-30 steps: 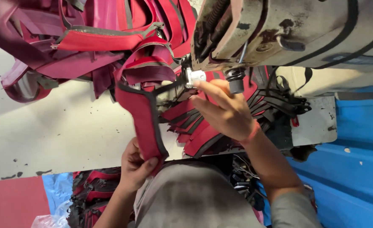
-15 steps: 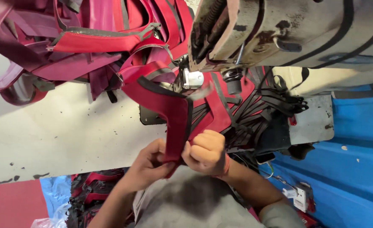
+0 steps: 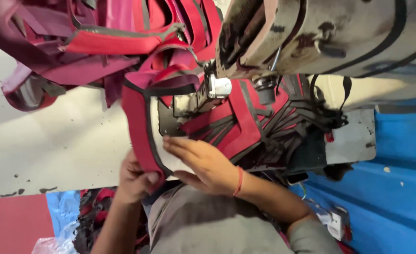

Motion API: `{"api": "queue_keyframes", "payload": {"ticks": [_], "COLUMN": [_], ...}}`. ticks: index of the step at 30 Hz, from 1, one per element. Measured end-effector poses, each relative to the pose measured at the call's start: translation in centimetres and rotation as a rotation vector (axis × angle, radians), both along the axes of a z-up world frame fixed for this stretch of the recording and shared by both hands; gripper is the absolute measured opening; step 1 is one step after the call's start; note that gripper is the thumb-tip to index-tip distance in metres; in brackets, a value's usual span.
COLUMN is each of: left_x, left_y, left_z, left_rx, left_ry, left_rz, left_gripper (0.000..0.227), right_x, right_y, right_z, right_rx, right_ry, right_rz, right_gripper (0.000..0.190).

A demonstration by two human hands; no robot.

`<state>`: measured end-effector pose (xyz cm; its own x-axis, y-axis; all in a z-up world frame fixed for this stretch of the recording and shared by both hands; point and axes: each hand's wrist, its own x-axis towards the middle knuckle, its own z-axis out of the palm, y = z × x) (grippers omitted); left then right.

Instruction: Operating a sewing machine to stitch together red synthetic material components.

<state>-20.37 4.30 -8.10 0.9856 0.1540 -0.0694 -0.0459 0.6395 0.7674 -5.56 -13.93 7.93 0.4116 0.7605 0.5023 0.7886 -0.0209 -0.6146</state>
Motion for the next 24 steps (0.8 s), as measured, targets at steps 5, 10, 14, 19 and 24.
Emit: {"api": "queue_keyframes", "payload": {"ticks": [5, 10, 14, 19, 24], "left_x": [0.5, 4.0, 3.6, 5.0, 6.4], "left_y": [-2.0, -5.2, -6.1, -6.8, -6.8], "left_z": [1.7, 5.1, 3.2, 5.2, 5.8], "left_rx": [-0.177, -0.255, -0.299, -0.404, -0.333], "left_ry": [-0.008, 0.076, 0.100, 0.170, 0.156], "left_rz": [-0.117, -0.245, -0.257, -0.219, -0.144], "left_gripper": [0.057, 0.050, 0.034, 0.025, 0.024], "right_x": [-1.5, -0.1, 4.1, 6.1, 5.4], "right_y": [-4.4, -4.6, -4.6, -4.8, -4.3], "right_z": [-7.4, -5.7, -4.9, -5.5, -5.1], "right_rx": [-0.113, 0.289, 0.198, 0.112, 0.129], "right_ry": [0.273, 0.605, -0.013, -0.135, 0.077], "right_rz": [0.028, -0.454, -0.611, -0.576, -0.576], "right_gripper": [0.010, 0.050, 0.052, 0.051, 0.051]}}
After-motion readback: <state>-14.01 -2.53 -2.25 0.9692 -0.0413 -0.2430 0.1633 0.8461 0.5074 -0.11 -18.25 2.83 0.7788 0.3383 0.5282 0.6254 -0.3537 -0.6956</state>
